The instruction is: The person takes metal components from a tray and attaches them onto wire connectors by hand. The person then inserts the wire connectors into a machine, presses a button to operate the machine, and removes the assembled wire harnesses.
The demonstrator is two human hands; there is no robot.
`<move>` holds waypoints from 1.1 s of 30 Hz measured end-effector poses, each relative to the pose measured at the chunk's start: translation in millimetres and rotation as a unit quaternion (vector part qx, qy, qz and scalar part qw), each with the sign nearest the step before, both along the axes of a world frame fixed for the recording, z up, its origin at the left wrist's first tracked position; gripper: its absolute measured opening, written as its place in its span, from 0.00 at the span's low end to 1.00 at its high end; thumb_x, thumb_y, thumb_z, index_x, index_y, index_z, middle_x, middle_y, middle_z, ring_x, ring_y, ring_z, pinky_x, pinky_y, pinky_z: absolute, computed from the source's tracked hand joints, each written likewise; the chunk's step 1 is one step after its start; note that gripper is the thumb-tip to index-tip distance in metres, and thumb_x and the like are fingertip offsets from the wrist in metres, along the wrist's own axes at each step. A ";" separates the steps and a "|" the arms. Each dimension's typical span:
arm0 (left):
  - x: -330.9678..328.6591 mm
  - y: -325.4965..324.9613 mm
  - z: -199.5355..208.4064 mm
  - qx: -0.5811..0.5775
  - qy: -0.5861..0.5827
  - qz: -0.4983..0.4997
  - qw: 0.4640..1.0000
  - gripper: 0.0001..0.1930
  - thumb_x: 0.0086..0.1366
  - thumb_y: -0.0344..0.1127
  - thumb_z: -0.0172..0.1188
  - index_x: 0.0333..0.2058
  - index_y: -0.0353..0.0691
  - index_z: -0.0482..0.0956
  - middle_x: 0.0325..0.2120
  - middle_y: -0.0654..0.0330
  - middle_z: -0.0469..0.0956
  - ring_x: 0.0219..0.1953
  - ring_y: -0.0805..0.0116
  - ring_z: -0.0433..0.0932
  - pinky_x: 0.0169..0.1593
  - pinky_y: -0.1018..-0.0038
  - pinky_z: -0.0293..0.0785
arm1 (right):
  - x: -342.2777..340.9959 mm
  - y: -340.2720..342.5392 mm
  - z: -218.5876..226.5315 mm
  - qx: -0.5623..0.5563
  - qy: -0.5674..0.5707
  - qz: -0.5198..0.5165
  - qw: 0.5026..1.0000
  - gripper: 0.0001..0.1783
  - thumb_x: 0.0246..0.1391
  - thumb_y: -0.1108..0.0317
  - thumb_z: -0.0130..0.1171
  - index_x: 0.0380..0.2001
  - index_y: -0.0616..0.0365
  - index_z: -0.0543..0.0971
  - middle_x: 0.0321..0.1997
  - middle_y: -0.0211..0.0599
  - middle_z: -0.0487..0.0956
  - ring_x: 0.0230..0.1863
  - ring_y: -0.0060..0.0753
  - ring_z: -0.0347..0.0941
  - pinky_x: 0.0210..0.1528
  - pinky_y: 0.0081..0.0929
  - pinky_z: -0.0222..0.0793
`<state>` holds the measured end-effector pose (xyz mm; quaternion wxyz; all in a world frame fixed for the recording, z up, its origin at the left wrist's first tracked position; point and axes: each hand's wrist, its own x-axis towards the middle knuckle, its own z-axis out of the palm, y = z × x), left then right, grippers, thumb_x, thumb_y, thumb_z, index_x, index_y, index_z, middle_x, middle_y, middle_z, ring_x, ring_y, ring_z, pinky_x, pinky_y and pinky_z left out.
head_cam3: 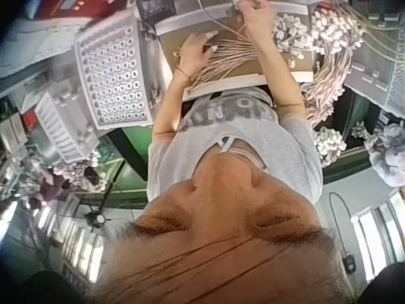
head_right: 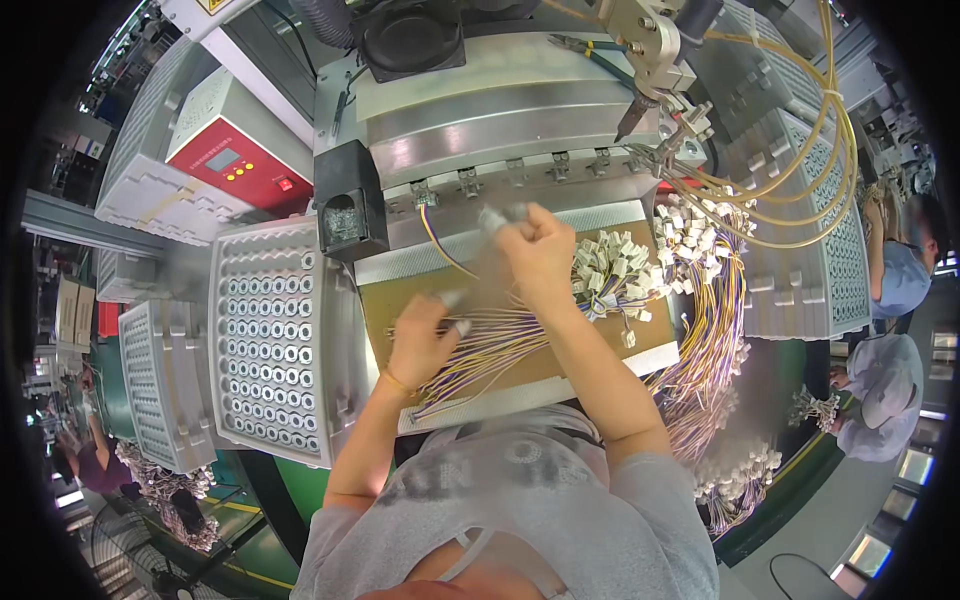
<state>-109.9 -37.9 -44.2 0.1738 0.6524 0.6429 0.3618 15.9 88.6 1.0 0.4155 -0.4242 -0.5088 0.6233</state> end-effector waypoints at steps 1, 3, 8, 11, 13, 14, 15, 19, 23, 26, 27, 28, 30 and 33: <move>2.8 -5.4 -13.2 -0.054 0.002 0.011 0.999 0.13 0.46 0.26 0.57 0.34 0.40 0.77 0.25 0.53 0.72 0.28 0.60 0.68 0.32 0.70 0.65 | -4.4 3.3 -1.8 0.002 0.000 0.001 1.000 0.02 0.41 0.77 0.48 0.21 0.63 0.71 0.17 0.28 0.70 0.14 0.16 0.65 0.13 0.13 0.59; 4.6 -1.1 -9.7 -0.044 -0.043 0.006 0.998 0.13 0.44 0.24 0.55 0.32 0.41 0.78 0.22 0.56 0.72 0.27 0.62 0.67 0.30 0.70 0.65 | -11.8 9.6 -12.2 0.004 0.046 -0.045 0.998 0.03 0.42 0.77 0.48 0.18 0.62 0.68 0.14 0.29 0.68 0.10 0.19 0.64 0.10 0.14 0.56; 3.3 0.2 9.0 -0.016 -0.155 0.036 0.987 0.09 0.46 0.25 0.56 0.29 0.42 0.79 0.19 0.58 0.74 0.22 0.62 0.71 0.26 0.70 0.66 | -16.7 7.1 -6.5 0.004 0.029 -0.047 0.998 0.03 0.43 0.76 0.48 0.20 0.65 0.69 0.17 0.34 0.71 0.12 0.24 0.67 0.12 0.17 0.61; -7.4 -10.4 12.3 -0.021 -0.032 -0.008 0.999 0.09 0.46 0.26 0.56 0.29 0.43 0.79 0.19 0.57 0.74 0.20 0.60 0.72 0.25 0.70 0.67 | -36.0 -3.4 4.6 -0.046 0.061 -0.079 0.994 0.04 0.45 0.75 0.48 0.22 0.67 0.70 0.19 0.38 0.73 0.14 0.27 0.70 0.14 0.19 0.63; -16.0 -14.9 20.0 -0.043 0.034 -0.017 0.998 0.09 0.46 0.27 0.56 0.29 0.44 0.79 0.19 0.56 0.74 0.21 0.60 0.72 0.25 0.70 0.68 | -41.4 -4.4 3.9 -0.081 0.093 -0.109 0.986 0.05 0.46 0.75 0.48 0.23 0.68 0.70 0.21 0.39 0.73 0.15 0.29 0.72 0.15 0.20 0.65; -19.8 -18.4 26.7 -0.069 0.104 -0.025 0.992 0.09 0.46 0.28 0.55 0.29 0.44 0.79 0.20 0.56 0.74 0.22 0.59 0.73 0.26 0.71 0.69 | -44.1 -0.1 0.8 -0.075 0.119 -0.100 0.985 0.06 0.46 0.75 0.48 0.23 0.68 0.70 0.21 0.39 0.74 0.16 0.30 0.72 0.16 0.20 0.66; -22.6 -22.4 34.2 -0.050 0.078 -0.012 0.996 0.10 0.45 0.27 0.56 0.29 0.44 0.79 0.19 0.55 0.74 0.22 0.60 0.73 0.27 0.73 0.70 | -46.8 3.6 -2.6 -0.069 0.145 -0.090 0.983 0.06 0.47 0.74 0.48 0.23 0.68 0.71 0.22 0.39 0.74 0.18 0.32 0.73 0.18 0.20 0.66; -50.2 -39.2 39.5 -0.081 -0.024 0.097 0.992 0.11 0.46 0.23 0.58 0.32 0.39 0.78 0.20 0.58 0.76 0.21 0.73 0.73 0.27 0.80 0.69 | -7.2 14.5 -10.3 0.099 -0.107 0.046 0.988 0.07 0.47 0.72 0.51 0.23 0.67 0.72 0.22 0.39 0.74 0.18 0.31 0.73 0.18 0.20 0.66; -43.9 -46.8 44.5 -0.112 -0.247 0.130 0.954 0.11 0.49 0.21 0.57 0.34 0.35 0.77 0.27 0.64 0.77 0.29 0.80 0.73 0.35 0.82 0.70 | 7.4 -24.1 9.9 0.423 -0.222 0.071 0.875 0.08 0.41 0.72 0.57 0.23 0.66 0.72 0.19 0.40 0.72 0.20 0.32 0.71 0.19 0.21 0.63; -30.1 -38.0 59.1 -0.075 -0.537 0.089 0.835 0.13 0.50 0.22 0.58 0.37 0.33 0.76 0.29 0.65 0.76 0.32 0.80 0.72 0.37 0.83 0.69 | 2.9 -52.2 -4.3 0.505 -0.154 0.204 0.824 0.09 0.37 0.75 0.58 0.25 0.67 0.72 0.18 0.39 0.71 0.20 0.35 0.69 0.20 0.24 0.61; -30.2 -36.8 52.4 -0.055 -0.570 0.076 0.816 0.13 0.50 0.22 0.58 0.37 0.33 0.75 0.31 0.65 0.76 0.34 0.78 0.72 0.39 0.82 0.68 | -2.7 -59.3 -8.0 0.527 -0.119 0.247 0.804 0.10 0.35 0.77 0.58 0.26 0.66 0.73 0.17 0.39 0.70 0.19 0.37 0.68 0.20 0.26 0.61; -40.1 -37.5 44.4 -0.052 -0.563 0.086 0.820 0.13 0.50 0.22 0.58 0.37 0.33 0.75 0.31 0.65 0.76 0.34 0.78 0.72 0.39 0.82 0.68 | -6.0 -60.4 -6.7 0.528 -0.106 0.250 0.805 0.10 0.35 0.77 0.58 0.26 0.66 0.73 0.17 0.39 0.70 0.19 0.37 0.68 0.20 0.26 0.61; -66.2 -33.1 26.1 -0.076 -0.235 0.161 0.955 0.10 0.52 0.24 0.57 0.35 0.33 0.76 0.33 0.65 0.75 0.34 0.78 0.72 0.38 0.82 0.68 | -6.1 -55.9 -4.1 0.528 -0.131 0.223 0.809 0.11 0.35 0.79 0.57 0.29 0.66 0.74 0.16 0.39 0.69 0.17 0.39 0.65 0.18 0.30 0.59; -128.7 -27.2 -0.4 -0.021 -0.038 0.399 0.916 0.12 0.52 0.36 0.57 0.35 0.40 0.77 0.37 0.60 0.74 0.38 0.68 0.72 0.43 0.74 0.66 | -1.5 -53.8 -1.6 0.467 -0.110 0.250 0.841 0.10 0.38 0.79 0.54 0.29 0.66 0.74 0.15 0.39 0.67 0.15 0.38 0.63 0.18 0.29 0.57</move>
